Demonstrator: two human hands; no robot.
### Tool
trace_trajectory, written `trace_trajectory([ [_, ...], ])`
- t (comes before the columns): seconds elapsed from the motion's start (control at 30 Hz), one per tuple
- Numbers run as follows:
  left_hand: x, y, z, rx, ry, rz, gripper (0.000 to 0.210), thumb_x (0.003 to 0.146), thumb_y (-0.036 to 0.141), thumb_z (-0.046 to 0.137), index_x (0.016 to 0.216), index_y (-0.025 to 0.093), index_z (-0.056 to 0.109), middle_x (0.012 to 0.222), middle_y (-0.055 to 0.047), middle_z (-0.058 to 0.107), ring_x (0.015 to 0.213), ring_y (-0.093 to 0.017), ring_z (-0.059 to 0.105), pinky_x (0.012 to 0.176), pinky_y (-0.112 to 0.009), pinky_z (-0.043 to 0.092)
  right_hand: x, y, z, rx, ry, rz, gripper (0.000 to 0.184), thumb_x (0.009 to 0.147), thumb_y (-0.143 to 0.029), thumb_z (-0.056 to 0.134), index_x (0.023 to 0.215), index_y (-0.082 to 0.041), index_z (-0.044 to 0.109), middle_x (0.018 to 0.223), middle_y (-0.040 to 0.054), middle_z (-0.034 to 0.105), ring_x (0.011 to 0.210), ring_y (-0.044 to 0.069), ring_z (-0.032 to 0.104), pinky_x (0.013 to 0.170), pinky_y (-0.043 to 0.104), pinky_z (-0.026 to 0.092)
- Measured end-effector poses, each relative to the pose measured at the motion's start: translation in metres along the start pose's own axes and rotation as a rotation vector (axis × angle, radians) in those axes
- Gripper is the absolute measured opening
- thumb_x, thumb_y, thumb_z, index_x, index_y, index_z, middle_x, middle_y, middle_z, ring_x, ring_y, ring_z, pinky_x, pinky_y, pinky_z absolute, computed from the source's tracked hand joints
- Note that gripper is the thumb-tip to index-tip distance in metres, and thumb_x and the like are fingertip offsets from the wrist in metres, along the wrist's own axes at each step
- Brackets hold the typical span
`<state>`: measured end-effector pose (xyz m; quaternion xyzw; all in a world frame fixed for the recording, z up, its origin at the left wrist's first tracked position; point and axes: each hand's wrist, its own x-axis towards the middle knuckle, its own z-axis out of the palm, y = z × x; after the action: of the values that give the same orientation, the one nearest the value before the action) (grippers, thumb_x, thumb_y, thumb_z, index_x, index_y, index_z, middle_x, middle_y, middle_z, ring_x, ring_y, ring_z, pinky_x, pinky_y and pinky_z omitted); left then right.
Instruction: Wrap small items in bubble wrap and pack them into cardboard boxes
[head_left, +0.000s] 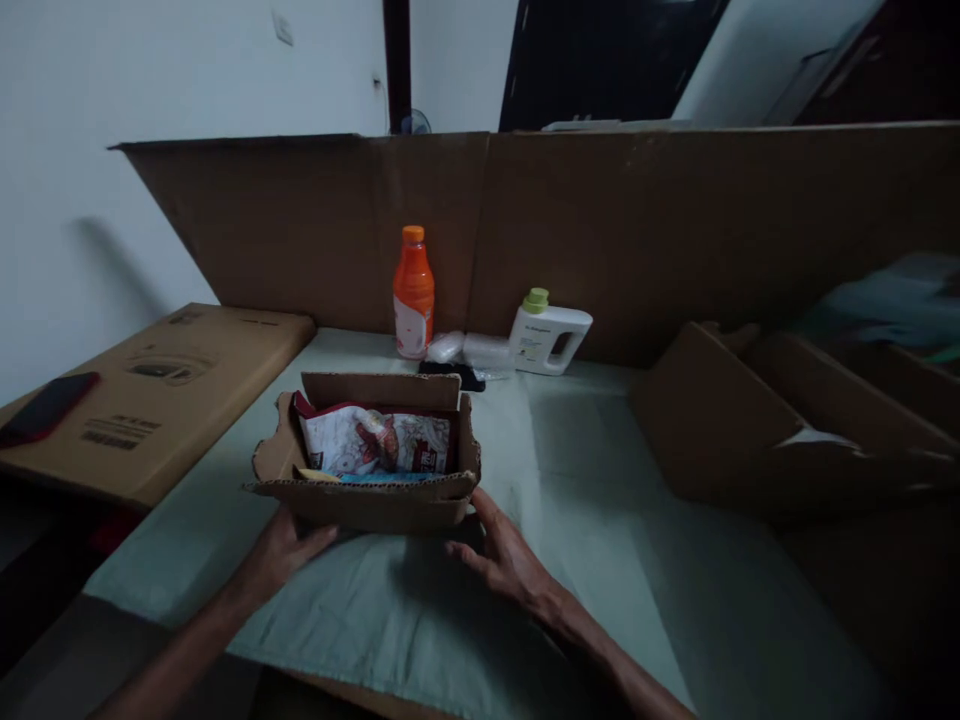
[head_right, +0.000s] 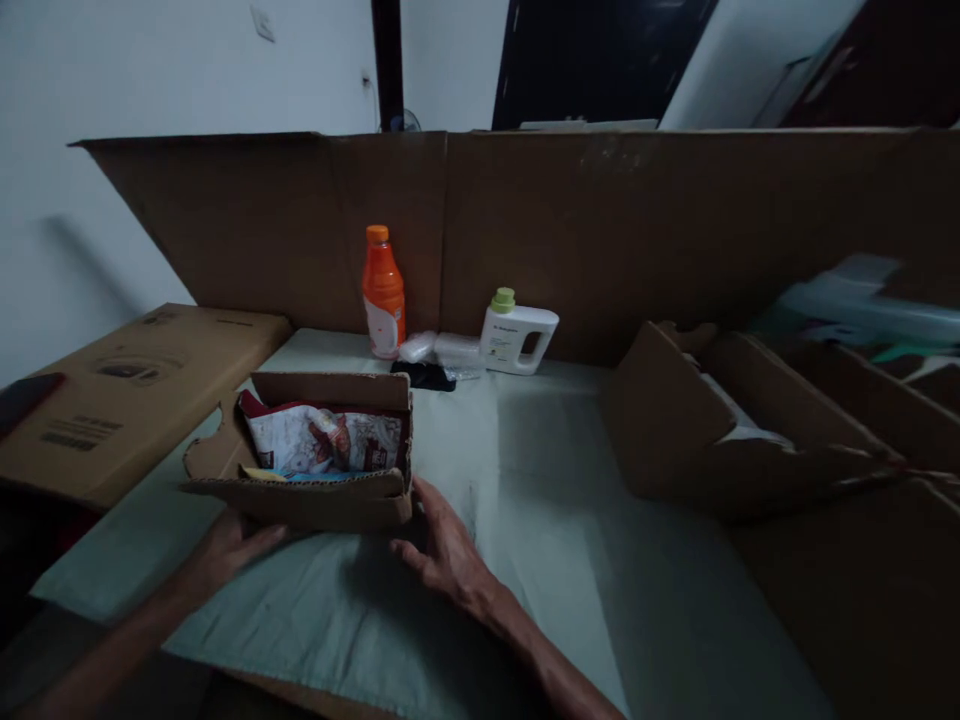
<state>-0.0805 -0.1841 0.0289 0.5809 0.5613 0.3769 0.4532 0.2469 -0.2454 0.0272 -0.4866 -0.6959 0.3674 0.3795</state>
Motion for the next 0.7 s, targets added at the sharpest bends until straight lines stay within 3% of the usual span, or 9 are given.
trace_trajectory([
  [0.2,0.062,0.032,0.055,0.009,-0.026,0.091,0.071,0.061,0.048,0.077,0.121,0.017,0.059,0.117,-0.014,0.071,0.121,-0.037,0.062,0.111,-0.053,0.044,0.030,0.010,-0.038,-0.065,0.145,0.053,0.066,0.089,-0.045,0.060,0.147,-0.016,0.045,0.136,0.0150,0.063,0.115,0.030,0.063,0.095,0.045,0.054],
  [0.3,0.083,0.034,0.078,-0.057,-0.047,0.176,0.067,0.066,0.045,0.073,0.123,0.015,0.056,0.120,-0.014,0.069,0.124,-0.034,0.060,0.112,-0.049,0.044,0.035,0.025,-0.064,-0.064,0.141,0.081,0.060,0.085,-0.034,0.060,0.141,-0.017,0.052,0.130,0.0123,0.067,0.105,0.026,0.067,0.086,0.039,0.057],
  [0.4,0.086,0.023,0.085,-0.033,0.006,0.165,0.057,0.068,0.041,0.068,0.117,0.015,0.056,0.117,-0.013,0.069,0.119,-0.033,0.062,0.110,-0.048,0.045,0.039,0.037,-0.099,-0.166,0.053,0.063,0.050,0.082,-0.024,0.058,0.132,-0.020,0.063,0.131,0.0099,0.068,0.106,0.025,0.069,0.089,0.041,0.057],
  [0.47,0.083,0.013,0.084,-0.019,0.052,0.160,0.056,0.068,0.038,0.066,0.119,0.017,0.055,0.118,-0.012,0.068,0.120,-0.033,0.060,0.110,-0.047,0.044,0.053,0.044,-0.127,-0.317,0.110,0.059,0.038,0.085,-0.022,0.057,0.121,-0.023,0.070,0.125,0.0075,0.072,0.106,0.025,0.069,0.093,0.045,0.056],
  [0.57,0.080,0.004,0.083,-0.025,0.150,0.155,0.061,0.068,0.032,0.063,0.127,0.020,0.052,0.120,-0.008,0.066,0.124,-0.031,0.057,0.114,-0.045,0.041,0.097,0.053,-0.165,-0.588,0.287,0.055,0.028,0.089,-0.018,0.056,0.109,-0.022,0.075,0.121,0.0076,0.074,0.112,0.027,0.067,0.101,0.050,0.052],
  [0.7,0.083,-0.002,0.082,0.044,0.251,0.095,0.061,0.068,0.032,0.063,0.127,0.021,0.053,0.114,-0.007,0.067,0.122,-0.032,0.058,0.112,-0.045,0.044,0.174,0.061,-0.181,-0.870,0.211,0.003,0.027,0.088,-0.012,0.058,0.108,-0.015,0.076,0.143,0.0135,0.061,0.132,0.035,0.053,0.106,0.056,0.045],
])
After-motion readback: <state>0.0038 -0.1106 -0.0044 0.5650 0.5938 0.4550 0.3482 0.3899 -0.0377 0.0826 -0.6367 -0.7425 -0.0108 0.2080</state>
